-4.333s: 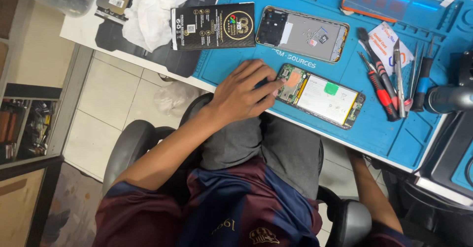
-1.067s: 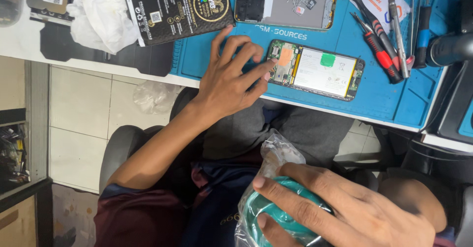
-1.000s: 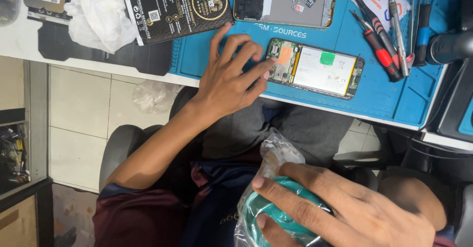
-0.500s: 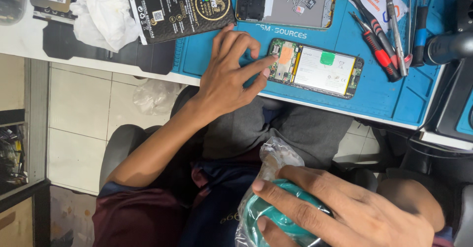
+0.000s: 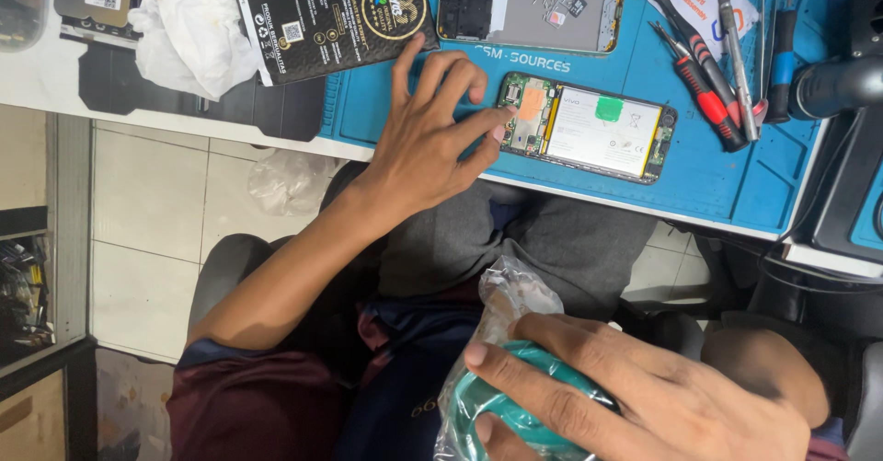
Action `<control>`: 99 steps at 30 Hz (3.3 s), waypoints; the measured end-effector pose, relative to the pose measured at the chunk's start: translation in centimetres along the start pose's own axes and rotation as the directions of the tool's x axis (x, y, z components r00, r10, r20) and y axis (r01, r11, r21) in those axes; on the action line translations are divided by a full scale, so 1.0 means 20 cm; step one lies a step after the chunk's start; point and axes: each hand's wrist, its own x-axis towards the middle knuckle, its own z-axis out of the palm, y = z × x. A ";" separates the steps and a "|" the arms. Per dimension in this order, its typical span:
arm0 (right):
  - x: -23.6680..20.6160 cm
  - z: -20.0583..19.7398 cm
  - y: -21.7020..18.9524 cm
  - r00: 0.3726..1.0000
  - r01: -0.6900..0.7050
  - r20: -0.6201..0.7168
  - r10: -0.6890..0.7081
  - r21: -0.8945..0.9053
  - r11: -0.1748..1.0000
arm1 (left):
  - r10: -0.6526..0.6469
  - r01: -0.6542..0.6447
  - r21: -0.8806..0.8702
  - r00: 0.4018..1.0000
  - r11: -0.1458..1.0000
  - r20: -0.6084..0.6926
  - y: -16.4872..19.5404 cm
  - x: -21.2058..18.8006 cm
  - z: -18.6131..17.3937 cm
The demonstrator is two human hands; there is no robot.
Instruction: The person removes the battery from a disassembled smartphone, places it on the workbench, and then cuts a piece of adhesive tape with scissors to apply over internal components. The person handles the phone chassis, battery, and tape while working at a cluttered electronics repair bench.
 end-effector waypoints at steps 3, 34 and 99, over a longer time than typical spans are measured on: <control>0.01 -0.01 -0.01 1.000 0.009 -0.024 -0.009 -0.014 1.000 | 0.001 -0.001 0.005 1.000 1.000 0.000 0.00 0.00 -0.01; -0.23 -0.17 0.09 0.884 0.452 0.081 -0.460 0.106 0.886 | 0.044 -0.044 0.037 0.999 0.998 -0.008 0.15 -0.05 -0.04; -0.43 0.71 1.90 0.673 -0.616 -0.029 0.739 0.532 0.581 | -0.322 0.283 -0.205 0.928 0.937 -0.189 0.21 0.02 -0.12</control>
